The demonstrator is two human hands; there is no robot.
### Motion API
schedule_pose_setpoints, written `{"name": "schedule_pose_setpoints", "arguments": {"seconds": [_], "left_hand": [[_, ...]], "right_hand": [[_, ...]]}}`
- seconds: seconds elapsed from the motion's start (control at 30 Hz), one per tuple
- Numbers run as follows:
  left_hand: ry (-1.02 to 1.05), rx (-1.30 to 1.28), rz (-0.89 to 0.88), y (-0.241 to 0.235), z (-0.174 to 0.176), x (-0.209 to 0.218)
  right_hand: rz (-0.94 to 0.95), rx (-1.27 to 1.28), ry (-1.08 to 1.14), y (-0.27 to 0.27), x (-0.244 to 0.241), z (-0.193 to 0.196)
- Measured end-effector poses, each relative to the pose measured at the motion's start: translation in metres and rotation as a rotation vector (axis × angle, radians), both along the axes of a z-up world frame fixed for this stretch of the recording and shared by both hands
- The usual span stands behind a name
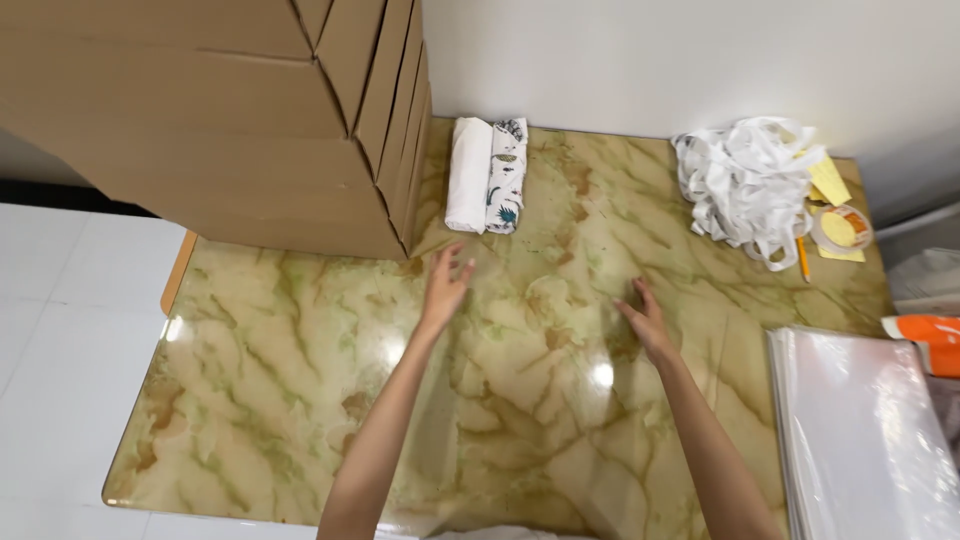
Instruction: The person picks up folded clothes from a table, unfolds them, places them on hangers, and hangs them on a clothing rack. The person handles denim shorts, a white t-shirt, a patterned shirt, and another white t-shirt.
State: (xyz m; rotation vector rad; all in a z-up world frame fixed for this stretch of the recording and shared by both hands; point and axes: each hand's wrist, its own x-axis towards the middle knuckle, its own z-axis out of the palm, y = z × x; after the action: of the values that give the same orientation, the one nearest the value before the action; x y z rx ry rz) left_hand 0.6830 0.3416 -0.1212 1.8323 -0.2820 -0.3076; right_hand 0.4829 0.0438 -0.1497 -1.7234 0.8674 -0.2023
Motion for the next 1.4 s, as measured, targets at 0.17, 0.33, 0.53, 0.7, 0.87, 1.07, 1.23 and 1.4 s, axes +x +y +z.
{"name": "schedule_pose_setpoints", "arguments": {"seconds": [0.17,0.33,0.53,0.7,0.87,1.07,1.23,1.4], "left_hand": [[-0.224,0.222,-0.079,-0.040,-0.024,0.026],[-0.331,0.470,-0.191,-0.085,-0.066,0.049],[-0.413,0.692,-0.222,-0.108,-0.088,0.042],[-0.447,0.749,-0.268,-0.093,-0.113,0.042],[-0.588,0.689,-0.300,-0.080,-0.113,0.023],[-0.482,0.220,-0.339,-0.085,-0.055,-0.090],[-0.160,-0.091,-0.363,-0.072,-0.011,-0.203],[0.120,-0.193,-0.579,-0.060,-0.026,-0.258]], "right_hand": [[0.003,0.072,-0.178,-0.032,0.018,-0.023],[-0.038,0.184,-0.172,-0.047,0.023,-0.036],[-0.028,0.077,-0.243,-0.054,0.022,-0.059],[-0.104,0.207,-0.244,-0.046,0.011,-0.058],[-0.119,0.251,-0.324,-0.025,-0.018,-0.082],[-0.259,0.457,-0.259,0.004,-0.053,-0.075],[-0.306,1.027,-0.158,0.072,-0.087,-0.028],[-0.301,1.698,-0.683,0.092,-0.122,-0.017]]}}
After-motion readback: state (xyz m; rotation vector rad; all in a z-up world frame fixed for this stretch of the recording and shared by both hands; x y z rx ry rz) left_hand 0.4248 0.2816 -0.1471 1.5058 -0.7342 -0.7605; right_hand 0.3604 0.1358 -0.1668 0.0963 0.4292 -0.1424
